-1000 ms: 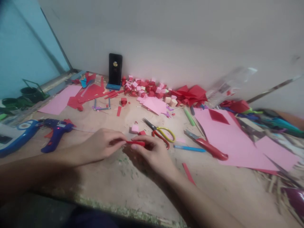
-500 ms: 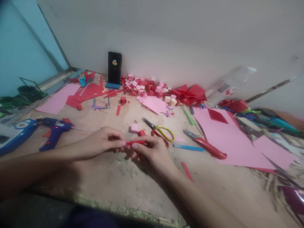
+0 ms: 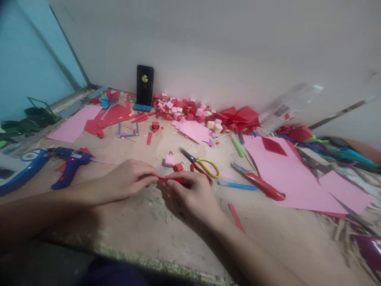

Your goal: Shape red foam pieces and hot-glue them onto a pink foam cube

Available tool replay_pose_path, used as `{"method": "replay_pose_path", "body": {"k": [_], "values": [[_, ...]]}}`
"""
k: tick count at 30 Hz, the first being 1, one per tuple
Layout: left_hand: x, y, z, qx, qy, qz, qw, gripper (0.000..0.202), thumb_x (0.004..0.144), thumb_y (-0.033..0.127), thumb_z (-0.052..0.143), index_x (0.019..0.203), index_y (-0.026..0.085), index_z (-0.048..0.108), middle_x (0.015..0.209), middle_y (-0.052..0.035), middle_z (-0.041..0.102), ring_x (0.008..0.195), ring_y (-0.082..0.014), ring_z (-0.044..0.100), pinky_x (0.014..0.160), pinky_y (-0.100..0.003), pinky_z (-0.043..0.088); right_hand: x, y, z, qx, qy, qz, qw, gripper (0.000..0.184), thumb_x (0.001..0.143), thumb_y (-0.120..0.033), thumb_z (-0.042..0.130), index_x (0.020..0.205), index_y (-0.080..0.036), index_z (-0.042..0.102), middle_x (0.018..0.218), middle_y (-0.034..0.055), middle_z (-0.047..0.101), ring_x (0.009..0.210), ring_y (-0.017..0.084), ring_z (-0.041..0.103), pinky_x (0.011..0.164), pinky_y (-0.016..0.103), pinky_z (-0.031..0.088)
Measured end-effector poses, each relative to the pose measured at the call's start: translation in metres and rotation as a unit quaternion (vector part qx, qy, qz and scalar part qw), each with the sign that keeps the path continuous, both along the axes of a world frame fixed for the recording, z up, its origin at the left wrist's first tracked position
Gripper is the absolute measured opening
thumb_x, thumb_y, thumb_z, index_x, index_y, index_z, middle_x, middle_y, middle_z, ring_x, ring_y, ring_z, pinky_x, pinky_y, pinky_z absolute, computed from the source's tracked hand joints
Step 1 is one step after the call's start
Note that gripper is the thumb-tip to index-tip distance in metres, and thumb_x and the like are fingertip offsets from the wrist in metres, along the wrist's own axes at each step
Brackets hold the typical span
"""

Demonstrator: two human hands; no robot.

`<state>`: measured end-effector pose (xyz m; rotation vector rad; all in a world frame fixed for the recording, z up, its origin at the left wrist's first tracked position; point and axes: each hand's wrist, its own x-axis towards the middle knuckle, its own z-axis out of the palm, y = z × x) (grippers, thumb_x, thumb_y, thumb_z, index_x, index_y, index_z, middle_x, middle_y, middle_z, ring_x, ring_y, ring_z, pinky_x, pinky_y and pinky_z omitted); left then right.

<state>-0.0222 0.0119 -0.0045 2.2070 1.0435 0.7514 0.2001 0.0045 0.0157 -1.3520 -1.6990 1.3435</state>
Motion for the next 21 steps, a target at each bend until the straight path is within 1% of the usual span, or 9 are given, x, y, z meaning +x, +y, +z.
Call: {"method": "replay_pose_path", "body": {"k": [3, 6, 8, 10, 13, 15, 16, 18, 21], "values": [[-0.0004, -0.0006, -0.0007, -0.009, -0.003, 0.006, 1.0, 0.02, 0.093, 0.014, 0.059, 0.097, 0.018, 0.077, 0.087, -0.004, 0.079, 0.074, -0.0166, 0.07, 0.07, -0.027, 0.047, -0.0007, -0.0001, -0.0009, 0.025, -0.009, 0.013, 1.0, 0.019, 0.088, -0.031, 0.069, 0.088, -0.017, 0.081, 0.077, 0.0089, 0.078, 0.063, 0.018, 0.066, 0.057, 0.031, 0.05], [0.0, -0.0016, 0.0013, -0.053, -0.016, -0.002, 0.998, 0.02, 0.093, 0.014, 0.059, 0.094, 0.019, 0.078, 0.083, -0.0022, 0.079, 0.071, -0.015, 0.07, 0.066, -0.025, 0.047, -0.0009, -0.0004, -0.0022, 0.081, -0.037, 0.041, 0.995, 0.017, 0.088, -0.029, 0.068, 0.088, -0.021, 0.083, 0.084, 0.0078, 0.08, 0.069, 0.02, 0.068, 0.063, 0.034, 0.053], [0.0, -0.0019, 0.0014, -0.058, -0.009, -0.011, 0.998, 0.019, 0.095, 0.017, 0.059, 0.094, 0.019, 0.078, 0.085, -0.0021, 0.079, 0.073, -0.0153, 0.071, 0.067, -0.025, 0.048, -0.0008, -0.0006, -0.0032, 0.09, -0.041, 0.048, 0.994, 0.018, 0.089, -0.03, 0.068, 0.088, -0.022, 0.083, 0.085, 0.0076, 0.081, 0.073, 0.022, 0.07, 0.067, 0.036, 0.055], [-0.0004, -0.002, -0.0004, -0.026, 0.012, -0.011, 1.0, 0.019, 0.096, 0.018, 0.058, 0.096, 0.02, 0.077, 0.089, -0.0029, 0.08, 0.078, -0.0168, 0.072, 0.071, -0.027, 0.048, -0.0008, -0.0007, -0.0041, 0.066, -0.028, 0.042, 0.997, 0.019, 0.091, -0.032, 0.067, 0.088, -0.021, 0.083, 0.085, 0.0084, 0.081, 0.075, 0.022, 0.071, 0.068, 0.036, 0.056], [-0.001, -0.002, -0.0038, 0.038, 0.037, -0.006, 0.999, 0.019, 0.098, 0.019, 0.058, 0.102, 0.02, 0.076, 0.098, -0.005, 0.079, 0.086, -0.0199, 0.073, 0.077, -0.03, 0.049, -0.0018, -0.0009, -0.0051, -0.005, 0.021, 0.03, 0.999, 0.022, 0.091, -0.034, 0.068, 0.088, -0.019, 0.082, 0.084, 0.01, 0.08, 0.069, 0.02, 0.071, 0.065, 0.034, 0.055], [-0.0012, -0.002, -0.0041, 0.051, 0.044, -0.002, 0.998, 0.017, 0.097, 0.021, 0.059, 0.099, 0.02, 0.076, 0.095, -0.0053, 0.079, 0.086, -0.0206, 0.072, 0.077, -0.031, 0.049, -0.0028, -0.0013, -0.0054, -0.05, 0.063, 0.022, 0.997, 0.021, 0.09, -0.034, 0.069, 0.09, -0.017, 0.082, 0.083, 0.0111, 0.08, 0.065, 0.019, 0.07, 0.063, 0.032, 0.055], [-0.0012, -0.0019, -0.0035, 0.043, 0.043, 0.002, 0.998, 0.016, 0.096, 0.021, 0.061, 0.096, 0.02, 0.076, 0.092, -0.0049, 0.079, 0.083, -0.0202, 0.072, 0.076, -0.03, 0.049, -0.0032, -0.0015, -0.0055, -0.063, 0.079, 0.018, 0.995, 0.021, 0.089, -0.034, 0.071, 0.091, -0.016, 0.082, 0.083, 0.0113, 0.08, 0.064, 0.018, 0.07, 0.063, 0.032, 0.055], [-0.0013, -0.0012, -0.0015, 0.001, 0.031, 0.011, 0.999, 0.016, 0.094, 0.022, 0.062, 0.092, 0.02, 0.077, 0.086, -0.0036, 0.078, 0.077, -0.0185, 0.07, 0.073, -0.029, 0.048, -0.003, -0.0017, -0.0056, -0.068, 0.09, 0.015, 0.993, 0.021, 0.088, -0.034, 0.073, 0.093, -0.016, 0.083, 0.082, 0.0113, 0.08, 0.065, 0.018, 0.069, 0.063, 0.032, 0.055], [-0.0025, 0.0014, 0.0011, -0.064, 0.0, 0.016, 0.998, 0.02, 0.094, 0.023, 0.06, 0.092, 0.019, 0.079, 0.083, -0.0035, 0.078, 0.072, -0.0165, 0.068, 0.069, -0.027, 0.048, 0.0008, 0.0004, -0.0067, -0.047, 0.073, 0.016, 0.996, 0.022, 0.089, -0.034, 0.072, 0.096, -0.017, 0.084, 0.081, 0.0109, 0.08, 0.064, 0.018, 0.068, 0.062, 0.032, 0.053]]}}
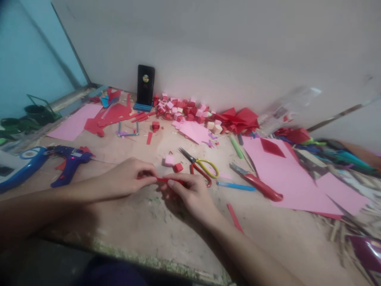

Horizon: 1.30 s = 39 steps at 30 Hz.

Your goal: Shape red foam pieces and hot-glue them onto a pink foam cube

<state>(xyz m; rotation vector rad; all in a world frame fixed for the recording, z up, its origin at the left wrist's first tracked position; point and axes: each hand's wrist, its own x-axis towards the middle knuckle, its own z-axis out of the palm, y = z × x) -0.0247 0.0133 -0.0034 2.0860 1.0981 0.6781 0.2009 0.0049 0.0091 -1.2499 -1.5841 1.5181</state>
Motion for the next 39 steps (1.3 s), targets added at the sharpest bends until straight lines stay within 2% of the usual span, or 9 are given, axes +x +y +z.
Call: {"method": "replay_pose_path", "body": {"k": [5, 9, 16, 21, 24, 26, 29, 36, 39], "values": [[-0.003, 0.007, 0.005, -0.036, 0.012, 0.047, 0.998, 0.028, 0.094, 0.033, 0.061, 0.076, 0.017, 0.076, 0.067, -0.0027, 0.071, 0.063, -0.0149, 0.061, 0.059, -0.025, 0.042, 0.01, 0.009, -0.005, 0.055, -0.016, -0.064, 0.996, 0.018, 0.086, -0.033, 0.075, 0.09, -0.018, 0.083, 0.078, 0.0079, 0.079, 0.061, 0.018, 0.066, 0.06, 0.032, 0.051], [-0.003, 0.01, 0.013, -0.069, -0.007, 0.074, 0.995, 0.028, 0.094, 0.026, 0.059, 0.071, 0.015, 0.071, 0.061, -0.0002, 0.065, 0.059, -0.0127, 0.057, 0.057, -0.024, 0.038, 0.012, 0.014, -0.003, 0.074, 0.04, -0.104, 0.991, 0.012, 0.083, -0.03, 0.078, 0.085, -0.018, 0.081, 0.071, 0.0049, 0.076, 0.057, 0.016, 0.064, 0.058, 0.03, 0.048], [-0.018, 0.02, 0.021, -0.161, -0.121, 0.049, 0.978, 0.025, 0.092, 0.023, 0.058, 0.069, 0.015, 0.064, 0.063, -0.0003, 0.063, 0.052, -0.0106, 0.055, 0.05, -0.023, 0.041, 0.011, 0.019, 0.009, 0.011, 0.084, -0.138, 0.987, 0.012, 0.075, -0.027, 0.082, 0.082, -0.017, 0.081, 0.072, 0.0077, 0.077, 0.053, 0.016, 0.063, 0.055, 0.03, 0.049], [-0.031, 0.034, 0.018, -0.162, -0.141, 0.123, 0.969, 0.021, 0.092, 0.024, 0.061, 0.075, 0.013, 0.067, 0.068, -0.0036, 0.067, 0.055, -0.0114, 0.058, 0.053, -0.023, 0.046, 0.025, 0.032, 0.014, -0.01, 0.125, -0.2, 0.972, 0.008, 0.072, -0.024, 0.084, 0.075, -0.018, 0.08, 0.07, 0.007, 0.077, 0.05, 0.014, 0.061, 0.049, 0.025, 0.047], [-0.028, 0.031, 0.015, -0.055, -0.132, 0.151, 0.978, 0.019, 0.096, 0.026, 0.06, 0.084, 0.014, 0.068, 0.075, -0.0034, 0.07, 0.062, -0.0131, 0.061, 0.059, -0.026, 0.049, 0.028, 0.035, 0.015, -0.01, 0.133, -0.208, 0.969, 0.009, 0.072, -0.024, 0.085, 0.073, -0.017, 0.079, 0.07, 0.0084, 0.077, 0.051, 0.014, 0.063, 0.048, 0.024, 0.047], [-0.024, 0.026, 0.013, 0.109, -0.082, 0.139, 0.981, 0.013, 0.097, 0.024, 0.062, 0.092, 0.016, 0.07, 0.087, -0.0044, 0.072, 0.077, -0.0164, 0.065, 0.072, -0.031, 0.052, 0.025, 0.033, 0.015, -0.019, 0.141, -0.187, 0.972, 0.01, 0.07, -0.022, 0.085, 0.076, -0.016, 0.08, 0.07, 0.0087, 0.078, 0.051, 0.014, 0.063, 0.05, 0.024, 0.05], [-0.018, 0.016, 0.013, 0.305, 0.005, 0.077, 0.949, 0.008, 0.096, 0.022, 0.066, 0.1, 0.016, 0.069, 0.106, -0.0083, 0.072, 0.101, -0.0222, 0.065, 0.09, -0.037, 0.049, 0.018, 0.027, 0.011, -0.046, 0.158, -0.152, 0.974, 0.013, 0.069, -0.021, 0.086, 0.079, -0.014, 0.082, 0.068, 0.0084, 0.077, 0.049, 0.013, 0.063, 0.05, 0.023, 0.051], [-0.018, 0.01, 0.014, 0.36, 0.068, 0.017, 0.93, 0.011, 0.098, 0.013, 0.06, 0.091, 0.015, 0.068, 0.094, -0.0048, 0.074, 0.088, -0.0187, 0.067, 0.078, -0.032, 0.047, 0.012, 0.022, 0.005, -0.079, 0.153, -0.106, 0.979, 0.013, 0.071, -0.026, 0.085, 0.08, -0.017, 0.083, 0.068, 0.0072, 0.077, 0.048, 0.013, 0.063, 0.049, 0.023, 0.05], [-0.017, 0.01, 0.016, 0.366, 0.06, 0.013, 0.929, 0.014, 0.1, 0.014, 0.058, 0.091, 0.014, 0.069, 0.092, -0.0056, 0.075, 0.087, -0.0185, 0.067, 0.078, -0.031, 0.048, 0.01, 0.02, 0.01, -0.015, 0.077, -0.113, 0.99, 0.014, 0.073, -0.028, 0.084, 0.083, -0.018, 0.083, 0.071, 0.0059, 0.077, 0.052, 0.013, 0.062, 0.052, 0.024, 0.049]]}}
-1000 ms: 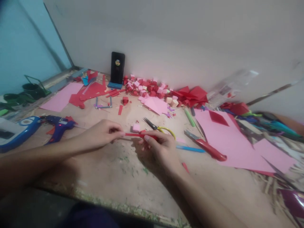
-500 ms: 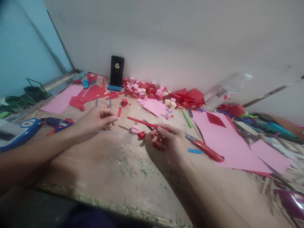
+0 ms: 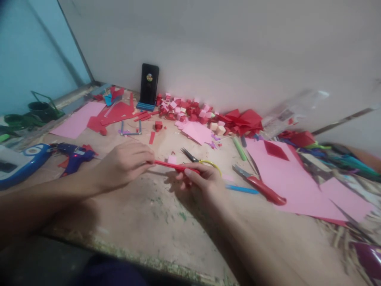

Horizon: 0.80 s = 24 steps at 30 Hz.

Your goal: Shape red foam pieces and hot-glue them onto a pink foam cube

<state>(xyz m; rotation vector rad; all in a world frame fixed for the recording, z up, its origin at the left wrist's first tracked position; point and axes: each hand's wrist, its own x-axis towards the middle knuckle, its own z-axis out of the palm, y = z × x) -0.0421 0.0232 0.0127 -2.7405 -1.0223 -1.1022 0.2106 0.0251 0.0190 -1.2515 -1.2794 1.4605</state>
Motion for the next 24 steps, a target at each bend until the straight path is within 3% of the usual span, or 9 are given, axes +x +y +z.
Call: {"method": "replay_pose_path", "body": {"k": [5, 10, 15, 18, 21, 24], "values": [[0.001, -0.003, -0.001, 0.024, -0.008, -0.014, 1.0, 0.014, 0.1, 0.012, 0.057, 0.094, 0.012, 0.07, 0.093, -0.0079, 0.075, 0.088, -0.0193, 0.067, 0.081, -0.032, 0.051, -0.002, -0.005, 0.005, 0.17, -0.209, -0.011, 0.963, 0.015, 0.078, -0.03, 0.081, 0.089, -0.02, 0.084, 0.087, 0.0071, 0.08, 0.075, 0.02, 0.07, 0.067, 0.031, 0.054], [0.003, -0.006, -0.003, 0.021, -0.017, -0.035, 0.999, 0.014, 0.1, 0.008, 0.056, 0.095, 0.011, 0.069, 0.096, -0.0096, 0.074, 0.092, -0.0203, 0.066, 0.084, -0.033, 0.053, 0.004, -0.007, -0.003, 0.282, -0.276, 0.051, 0.917, 0.021, 0.089, -0.033, 0.074, 0.103, -0.02, 0.082, 0.097, 0.009, 0.08, 0.083, 0.024, 0.072, 0.07, 0.035, 0.056], [0.006, -0.008, -0.004, 0.038, -0.032, -0.048, 0.998, 0.013, 0.099, 0.007, 0.056, 0.095, 0.01, 0.068, 0.096, -0.01, 0.074, 0.09, -0.02, 0.065, 0.084, -0.033, 0.055, 0.006, -0.012, -0.007, 0.355, -0.282, 0.103, 0.885, 0.022, 0.094, -0.026, 0.069, 0.112, -0.022, 0.08, 0.102, 0.0078, 0.08, 0.088, 0.023, 0.072, 0.079, 0.036, 0.055], [0.008, -0.012, -0.004, 0.065, -0.02, -0.064, 0.996, 0.013, 0.1, 0.007, 0.055, 0.1, 0.008, 0.068, 0.1, -0.0128, 0.074, 0.092, -0.0215, 0.065, 0.085, -0.034, 0.056, 0.001, -0.015, -0.001, 0.313, -0.268, 0.127, 0.902, 0.023, 0.095, -0.025, 0.065, 0.112, -0.022, 0.08, 0.103, 0.0076, 0.081, 0.091, 0.023, 0.072, 0.08, 0.035, 0.055], [0.008, -0.016, -0.004, 0.078, -0.016, -0.091, 0.993, 0.013, 0.099, 0.006, 0.056, 0.1, 0.008, 0.069, 0.103, -0.0143, 0.074, 0.094, -0.0212, 0.065, 0.085, -0.033, 0.057, -0.006, -0.017, 0.007, 0.176, -0.234, 0.155, 0.944, 0.024, 0.094, -0.029, 0.062, 0.101, -0.019, 0.082, 0.09, 0.0071, 0.08, 0.08, 0.021, 0.07, 0.069, 0.031, 0.054], [0.01, -0.019, -0.004, 0.046, -0.038, -0.116, 0.991, 0.012, 0.098, 0.005, 0.058, 0.098, 0.009, 0.069, 0.104, -0.0133, 0.074, 0.094, -0.0191, 0.065, 0.086, -0.031, 0.056, -0.01, -0.016, 0.012, 0.072, -0.196, 0.178, 0.962, 0.021, 0.09, -0.031, 0.066, 0.085, -0.016, 0.08, 0.072, 0.0037, 0.072, 0.064, 0.016, 0.062, 0.058, 0.027, 0.047]]}}
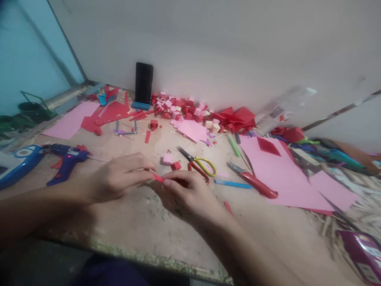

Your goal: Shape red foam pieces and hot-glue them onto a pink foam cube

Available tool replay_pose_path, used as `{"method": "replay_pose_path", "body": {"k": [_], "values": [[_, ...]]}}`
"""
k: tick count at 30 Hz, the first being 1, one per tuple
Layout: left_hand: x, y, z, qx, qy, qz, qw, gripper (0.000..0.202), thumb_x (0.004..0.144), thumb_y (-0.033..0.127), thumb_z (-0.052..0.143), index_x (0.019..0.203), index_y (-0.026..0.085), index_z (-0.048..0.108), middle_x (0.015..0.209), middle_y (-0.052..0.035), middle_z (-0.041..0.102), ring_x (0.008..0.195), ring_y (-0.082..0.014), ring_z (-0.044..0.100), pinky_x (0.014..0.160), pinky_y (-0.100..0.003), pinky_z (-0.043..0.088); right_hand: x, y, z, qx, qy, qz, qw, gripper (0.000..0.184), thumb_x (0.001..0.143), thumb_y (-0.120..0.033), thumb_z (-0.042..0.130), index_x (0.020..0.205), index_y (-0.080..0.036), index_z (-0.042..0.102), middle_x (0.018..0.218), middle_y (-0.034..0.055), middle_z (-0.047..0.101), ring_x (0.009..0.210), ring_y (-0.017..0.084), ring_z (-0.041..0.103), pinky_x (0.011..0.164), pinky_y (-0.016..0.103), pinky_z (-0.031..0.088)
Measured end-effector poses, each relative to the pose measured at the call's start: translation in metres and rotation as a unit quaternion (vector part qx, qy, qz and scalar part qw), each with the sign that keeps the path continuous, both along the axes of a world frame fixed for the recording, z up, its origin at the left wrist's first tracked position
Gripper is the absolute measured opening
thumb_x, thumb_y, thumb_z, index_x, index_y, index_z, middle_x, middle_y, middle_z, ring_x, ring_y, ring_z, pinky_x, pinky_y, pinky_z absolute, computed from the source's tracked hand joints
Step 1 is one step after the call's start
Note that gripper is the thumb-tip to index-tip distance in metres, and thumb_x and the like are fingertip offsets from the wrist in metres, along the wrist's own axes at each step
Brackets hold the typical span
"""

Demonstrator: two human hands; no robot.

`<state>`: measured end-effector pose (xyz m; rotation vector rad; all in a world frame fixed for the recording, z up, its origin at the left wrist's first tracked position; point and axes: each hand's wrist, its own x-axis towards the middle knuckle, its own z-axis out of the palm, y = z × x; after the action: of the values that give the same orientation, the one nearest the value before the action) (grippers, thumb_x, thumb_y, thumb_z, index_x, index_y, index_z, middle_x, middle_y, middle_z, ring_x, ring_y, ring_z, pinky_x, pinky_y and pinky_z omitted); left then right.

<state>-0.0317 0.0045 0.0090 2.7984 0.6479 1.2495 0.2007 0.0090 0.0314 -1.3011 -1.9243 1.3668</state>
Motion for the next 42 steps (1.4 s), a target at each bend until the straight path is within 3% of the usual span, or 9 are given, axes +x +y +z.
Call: {"method": "replay_pose_path", "body": {"k": [2, 4, 6, 9, 12, 17, 25, 35, 42], "values": [[0.002, -0.001, 0.001, -0.064, -0.04, 0.001, 0.997, 0.009, 0.097, 0.008, 0.062, 0.103, 0.011, 0.069, 0.107, -0.0115, 0.073, 0.098, -0.0184, 0.066, 0.089, -0.03, 0.056, 0.0, 0.001, 0.0, -0.021, 0.019, -0.013, 1.0, 0.021, 0.089, -0.033, 0.069, 0.079, -0.016, 0.077, 0.065, 0.0018, 0.067, 0.06, 0.014, 0.057, 0.055, 0.026, 0.044], [0.005, 0.0, 0.003, -0.184, -0.103, 0.032, 0.977, 0.017, 0.094, 0.015, 0.07, 0.111, 0.014, 0.068, 0.109, -0.0086, 0.073, 0.095, -0.0166, 0.068, 0.087, -0.029, 0.057, 0.001, 0.001, -0.002, -0.031, 0.044, -0.03, 0.998, 0.023, 0.089, -0.036, 0.07, 0.079, -0.016, 0.076, 0.063, 0.0015, 0.065, 0.058, 0.013, 0.056, 0.054, 0.027, 0.044], [0.007, 0.002, 0.006, -0.336, -0.162, 0.064, 0.926, 0.023, 0.09, 0.02, 0.075, 0.112, 0.016, 0.07, 0.107, -0.0063, 0.074, 0.089, -0.015, 0.07, 0.08, -0.027, 0.057, 0.001, 0.001, -0.006, -0.05, 0.072, -0.044, 0.995, 0.023, 0.088, -0.038, 0.073, 0.082, -0.016, 0.075, 0.068, 0.0036, 0.07, 0.059, 0.014, 0.061, 0.056, 0.028, 0.047], [0.009, 0.005, 0.007, -0.52, -0.195, 0.056, 0.83, 0.012, 0.09, 0.026, 0.072, 0.094, 0.014, 0.074, 0.084, -0.0038, 0.074, 0.072, -0.0133, 0.067, 0.061, -0.022, 0.052, -0.001, -0.004, -0.012, -0.098, 0.12, -0.07, 0.986, 0.022, 0.087, -0.038, 0.076, 0.087, -0.016, 0.074, 0.079, 0.0071, 0.076, 0.063, 0.016, 0.068, 0.061, 0.029, 0.053], [0.01, 0.005, 0.006, -0.59, -0.194, 0.028, 0.784, 0.019, 0.092, 0.028, 0.068, 0.082, 0.012, 0.074, 0.066, -0.001, 0.067, 0.057, -0.0099, 0.058, 0.051, -0.02, 0.041, -0.005, -0.01, -0.018, -0.162, 0.17, -0.068, 0.97, 0.022, 0.085, -0.038, 0.08, 0.088, -0.017, 0.073, 0.081, 0.0079, 0.077, 0.065, 0.017, 0.07, 0.061, 0.03, 0.056], [0.012, 0.002, 0.005, -0.628, -0.185, -0.01, 0.756, 0.02, 0.091, 0.027, 0.068, 0.077, 0.013, 0.072, 0.065, -0.0006, 0.065, 0.057, -0.0089, 0.057, 0.051, -0.019, 0.04, -0.01, -0.017, -0.019, -0.208, 0.21, -0.072, 0.953, 0.025, 0.084, -0.039, 0.082, 0.086, -0.016, 0.075, 0.078, 0.0085, 0.077, 0.066, 0.018, 0.072, 0.06, 0.03, 0.058], [0.011, 0.002, 0.007, -0.634, -0.165, -0.014, 0.755, 0.019, 0.091, 0.028, 0.069, 0.083, 0.012, 0.075, 0.07, -0.0032, 0.07, 0.059, -0.0098, 0.06, 0.051, -0.02, 0.042, -0.006, -0.013, -0.027, -0.25, 0.271, -0.048, 0.928, 0.022, 0.087, -0.035, 0.079, 0.077, -0.015, 0.077, 0.073, 0.0083, 0.077, 0.062, 0.015, 0.072, 0.062, 0.025, 0.057], [0.014, 0.0, 0.008, -0.61, -0.144, -0.013, 0.779, 0.019, 0.092, 0.023, 0.066, 0.079, 0.014, 0.077, 0.071, -0.0044, 0.074, 0.059, -0.0104, 0.061, 0.053, -0.02, 0.045, -0.015, -0.02, -0.021, -0.203, 0.251, -0.109, 0.94, 0.016, 0.082, -0.033, 0.083, 0.082, -0.018, 0.078, 0.075, 0.006, 0.077, 0.061, 0.015, 0.07, 0.061, 0.028, 0.057], [0.014, 0.001, 0.009, -0.599, -0.135, 0.008, 0.79, 0.017, 0.088, 0.022, 0.068, 0.076, 0.013, 0.076, 0.061, -0.0016, 0.069, 0.053, -0.0093, 0.057, 0.047, -0.019, 0.042, -0.01, -0.015, -0.029, -0.233, 0.249, -0.063, 0.938, 0.019, 0.086, -0.034, 0.079, 0.079, -0.017, 0.076, 0.072, 0.0071, 0.076, 0.061, 0.016, 0.07, 0.062, 0.028, 0.057]]}}
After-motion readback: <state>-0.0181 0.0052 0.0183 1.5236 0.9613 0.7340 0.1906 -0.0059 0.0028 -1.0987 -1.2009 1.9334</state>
